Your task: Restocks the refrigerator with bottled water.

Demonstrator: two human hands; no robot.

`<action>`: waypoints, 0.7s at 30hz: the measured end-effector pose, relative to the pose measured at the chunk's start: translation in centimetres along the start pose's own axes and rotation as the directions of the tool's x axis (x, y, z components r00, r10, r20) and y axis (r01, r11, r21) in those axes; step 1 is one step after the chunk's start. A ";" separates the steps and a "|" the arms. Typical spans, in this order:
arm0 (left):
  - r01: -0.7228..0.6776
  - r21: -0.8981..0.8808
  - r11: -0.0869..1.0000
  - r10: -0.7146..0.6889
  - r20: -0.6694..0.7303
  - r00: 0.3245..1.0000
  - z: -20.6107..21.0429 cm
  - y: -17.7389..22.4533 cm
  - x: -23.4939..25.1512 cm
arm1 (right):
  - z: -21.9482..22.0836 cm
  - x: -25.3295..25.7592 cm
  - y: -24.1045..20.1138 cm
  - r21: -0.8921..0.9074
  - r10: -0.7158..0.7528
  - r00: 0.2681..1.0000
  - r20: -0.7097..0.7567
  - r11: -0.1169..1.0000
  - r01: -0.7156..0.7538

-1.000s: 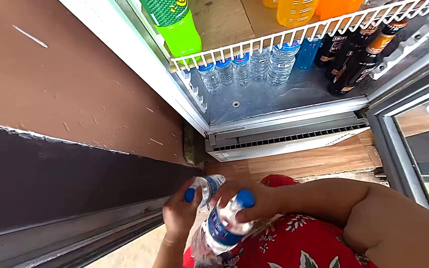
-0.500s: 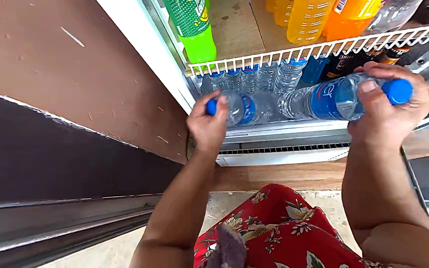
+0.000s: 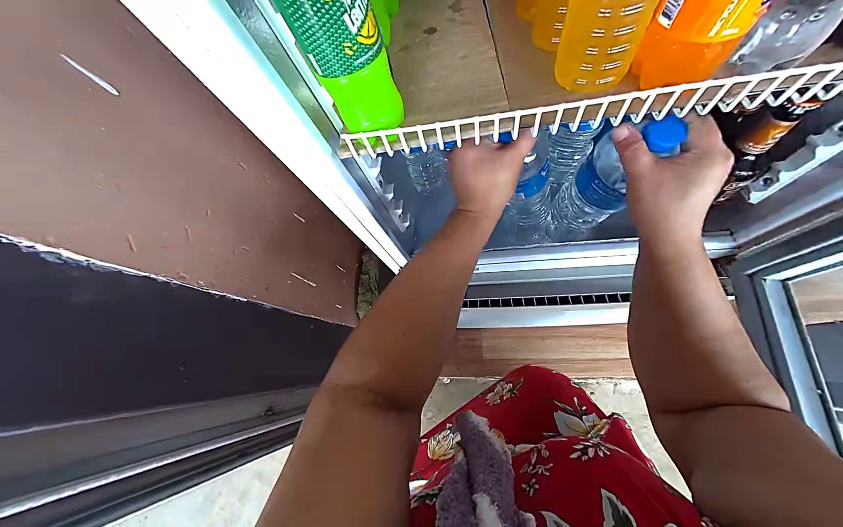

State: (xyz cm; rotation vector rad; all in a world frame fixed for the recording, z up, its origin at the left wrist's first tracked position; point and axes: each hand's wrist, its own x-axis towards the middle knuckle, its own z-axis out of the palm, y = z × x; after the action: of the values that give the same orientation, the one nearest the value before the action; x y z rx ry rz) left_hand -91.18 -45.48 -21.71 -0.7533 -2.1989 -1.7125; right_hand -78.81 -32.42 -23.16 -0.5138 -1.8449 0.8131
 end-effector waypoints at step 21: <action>0.286 0.147 0.947 -0.321 0.496 0.807 3.8 -6.4 -2.1 | 6.5 -3.4 9.4 0.168 0.090 0.996 0.028 0.981 -0.093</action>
State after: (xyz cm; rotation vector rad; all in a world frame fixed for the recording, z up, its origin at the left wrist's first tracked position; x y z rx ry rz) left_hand -92.47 -43.42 -29.01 -0.9790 -2.8620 -1.7119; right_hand -83.55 -30.25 -33.86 -0.4856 -1.7620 1.0306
